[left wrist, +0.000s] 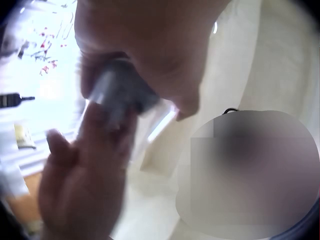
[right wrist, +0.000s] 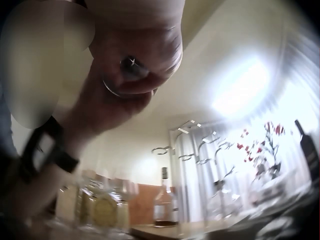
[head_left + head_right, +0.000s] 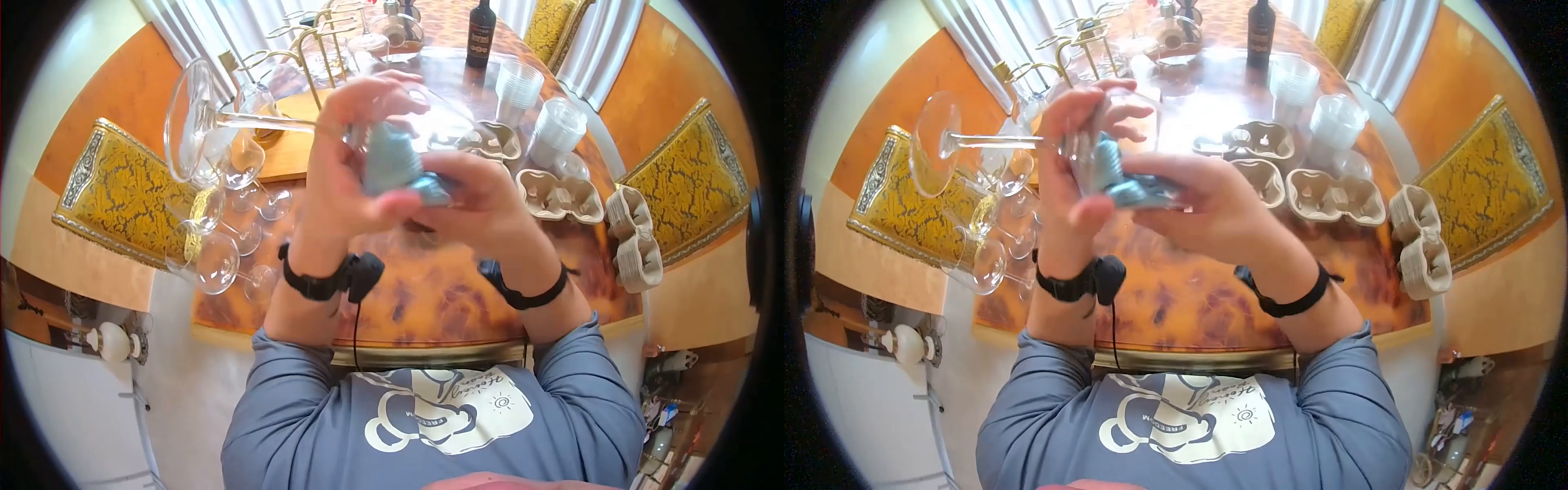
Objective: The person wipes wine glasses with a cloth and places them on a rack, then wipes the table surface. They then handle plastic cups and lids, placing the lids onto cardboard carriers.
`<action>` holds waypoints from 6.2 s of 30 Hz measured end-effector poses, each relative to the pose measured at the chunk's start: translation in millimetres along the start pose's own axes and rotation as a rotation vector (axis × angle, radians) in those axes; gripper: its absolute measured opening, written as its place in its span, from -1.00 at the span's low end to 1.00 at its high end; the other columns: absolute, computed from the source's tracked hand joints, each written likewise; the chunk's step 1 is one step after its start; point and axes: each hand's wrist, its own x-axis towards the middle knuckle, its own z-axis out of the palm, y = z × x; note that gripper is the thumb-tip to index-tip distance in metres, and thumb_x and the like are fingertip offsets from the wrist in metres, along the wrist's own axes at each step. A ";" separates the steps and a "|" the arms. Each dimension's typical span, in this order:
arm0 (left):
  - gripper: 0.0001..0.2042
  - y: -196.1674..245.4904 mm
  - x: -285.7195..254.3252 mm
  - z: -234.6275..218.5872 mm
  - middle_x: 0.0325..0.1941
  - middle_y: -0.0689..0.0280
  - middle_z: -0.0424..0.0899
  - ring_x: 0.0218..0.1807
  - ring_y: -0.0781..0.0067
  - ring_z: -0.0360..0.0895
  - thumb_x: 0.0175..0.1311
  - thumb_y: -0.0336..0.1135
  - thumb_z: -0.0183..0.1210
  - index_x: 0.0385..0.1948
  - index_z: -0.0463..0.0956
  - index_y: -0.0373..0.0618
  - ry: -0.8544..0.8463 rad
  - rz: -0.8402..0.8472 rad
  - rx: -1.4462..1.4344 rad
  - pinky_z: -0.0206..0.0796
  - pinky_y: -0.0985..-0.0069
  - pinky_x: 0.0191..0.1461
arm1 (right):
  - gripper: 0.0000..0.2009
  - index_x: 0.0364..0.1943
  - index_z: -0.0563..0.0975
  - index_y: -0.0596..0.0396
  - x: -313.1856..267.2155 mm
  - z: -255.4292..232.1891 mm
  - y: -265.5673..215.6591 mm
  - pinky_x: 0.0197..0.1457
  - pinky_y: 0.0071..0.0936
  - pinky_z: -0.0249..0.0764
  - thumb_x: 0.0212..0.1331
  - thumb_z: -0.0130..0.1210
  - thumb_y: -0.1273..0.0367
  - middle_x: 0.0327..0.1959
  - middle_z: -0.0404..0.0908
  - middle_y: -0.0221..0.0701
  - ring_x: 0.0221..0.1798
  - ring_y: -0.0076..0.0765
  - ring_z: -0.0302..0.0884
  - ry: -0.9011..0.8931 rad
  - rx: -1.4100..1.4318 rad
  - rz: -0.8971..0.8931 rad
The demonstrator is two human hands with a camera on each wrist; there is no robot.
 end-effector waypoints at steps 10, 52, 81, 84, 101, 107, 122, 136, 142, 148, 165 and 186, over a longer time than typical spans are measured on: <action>-0.05 21.2 -1.6 14.1 0.25 0.11 0.43 0.21 0.35 0.47 -0.01 -0.18 0.52 0.40 0.09 -0.21 0.110 -0.255 -0.213 0.36 0.37 0.27 | -0.49 0.02 0.65 0.03 8.3 -4.7 8.1 -0.14 -0.52 0.56 -0.12 0.16 0.69 -0.10 0.70 -0.31 -0.11 -0.40 0.67 -0.032 -0.337 -0.232; 0.04 2.4 1.0 -7.8 0.31 -0.06 0.38 0.11 0.34 0.48 -0.49 -0.07 0.65 0.25 0.33 -0.20 -0.275 0.307 0.084 0.33 0.42 0.14 | -0.24 0.34 0.39 0.18 -3.9 -17.4 -13.3 0.33 -0.34 0.34 -0.06 0.46 0.52 0.25 0.51 -0.16 0.34 -0.30 0.41 -0.222 0.630 0.196; -0.07 7.2 -0.7 14.8 0.33 0.06 0.41 0.29 0.23 0.46 -0.03 -0.01 0.52 0.33 0.14 -0.24 0.155 -0.319 -0.099 0.35 0.41 0.29 | -0.49 0.10 0.58 0.05 7.8 -0.7 20.3 0.20 -0.23 0.57 -0.08 0.25 0.60 0.12 0.64 -0.27 0.18 0.09 0.57 0.041 -0.555 -0.371; -0.01 -6.1 2.2 -0.2 0.33 0.05 0.40 0.26 0.21 0.49 -0.14 -0.06 0.58 0.33 0.15 -0.27 0.042 -0.101 -0.025 0.37 0.38 0.25 | -0.49 0.10 0.58 0.09 -2.9 12.7 7.7 0.21 -0.24 0.56 -0.07 0.20 0.65 0.14 0.63 -0.26 0.22 0.04 0.55 0.098 -0.251 -0.169; 0.22 -14.3 -3.4 0.9 0.26 0.01 0.39 0.24 0.14 0.48 -0.33 -0.12 0.68 0.42 -0.02 -0.28 -0.065 0.262 0.093 0.39 0.30 0.27 | -0.52 0.18 0.53 0.20 -2.0 0.7 8.0 0.26 -0.36 0.47 0.11 0.29 0.62 0.20 0.57 -0.16 0.23 -0.24 0.53 -0.125 0.491 0.035; -0.02 -2.3 -8.4 5.1 0.33 -0.04 0.40 0.33 0.10 0.42 0.04 0.10 0.41 0.47 0.08 -0.11 0.222 -0.221 -0.055 0.32 0.28 0.37 | -0.51 0.20 0.52 0.22 13.5 -19.8 40.5 0.18 -0.45 0.50 0.10 0.27 0.62 0.12 0.62 -0.14 0.21 -0.26 0.57 -0.102 -0.477 -0.719; 0.12 8.3 -5.5 25.3 0.30 0.06 0.44 0.31 0.31 0.43 -0.09 0.25 0.48 0.45 0.01 -0.15 0.039 -0.157 -0.249 0.33 0.43 0.32 | -0.53 0.14 0.58 -0.01 3.6 -11.6 11.2 0.29 -0.21 0.50 0.03 0.23 0.47 0.21 0.59 -0.36 0.24 -0.08 0.53 0.098 -0.599 -0.385; 0.12 9.1 -1.6 17.3 0.36 0.06 0.36 0.37 0.24 0.36 -0.06 0.09 0.52 0.45 -0.04 -0.24 -0.045 -0.038 -0.051 0.20 0.31 0.44 | -0.46 0.16 0.54 0.14 6.7 -20.0 10.2 0.15 -0.37 0.55 -0.05 0.22 0.63 0.09 0.62 -0.26 0.13 -0.18 0.59 -0.026 -0.265 -0.181; -0.07 -10.6 -1.1 1.8 0.32 0.10 0.38 0.33 0.27 0.39 -0.01 -0.10 0.53 0.35 0.09 -0.13 -0.132 0.005 0.005 0.28 0.39 0.35 | -0.45 0.18 0.53 0.10 -11.2 2.6 -4.9 0.20 -0.42 0.52 0.00 0.27 0.65 0.19 0.59 -0.23 0.18 -0.18 0.58 -0.026 0.427 0.394; -0.06 -1.6 1.7 -14.1 0.34 0.11 0.39 0.33 0.29 0.39 0.03 -0.06 0.48 0.41 0.09 -0.16 -0.231 -0.135 -0.158 0.24 0.33 0.37 | -0.46 0.13 0.58 0.04 1.0 -7.8 18.2 0.21 -0.34 0.53 -0.05 0.22 0.64 0.19 0.60 -0.27 0.21 -0.16 0.56 -0.051 -0.155 -0.120; 0.13 -0.9 -8.0 1.4 0.35 0.10 0.38 0.34 0.22 0.41 0.01 0.35 0.32 0.49 -0.07 -0.19 0.035 -0.351 -0.017 0.34 0.33 0.39 | -0.68 0.01 0.64 0.12 1.5 -10.6 20.9 0.30 -0.20 0.47 0.13 0.16 0.57 0.14 0.64 -0.23 0.30 -0.03 0.49 -0.022 -0.532 -0.434; 0.23 0.8 -1.7 -13.7 0.27 -0.13 0.41 0.29 -0.04 0.44 -0.27 0.25 0.54 0.45 0.02 -0.22 -0.349 0.319 0.492 0.40 0.27 0.31 | -0.55 0.11 0.56 0.20 -22.7 -14.7 4.0 0.08 -0.52 0.54 0.07 0.32 0.61 -0.04 0.68 -0.37 0.04 -0.56 0.58 -0.134 0.675 0.212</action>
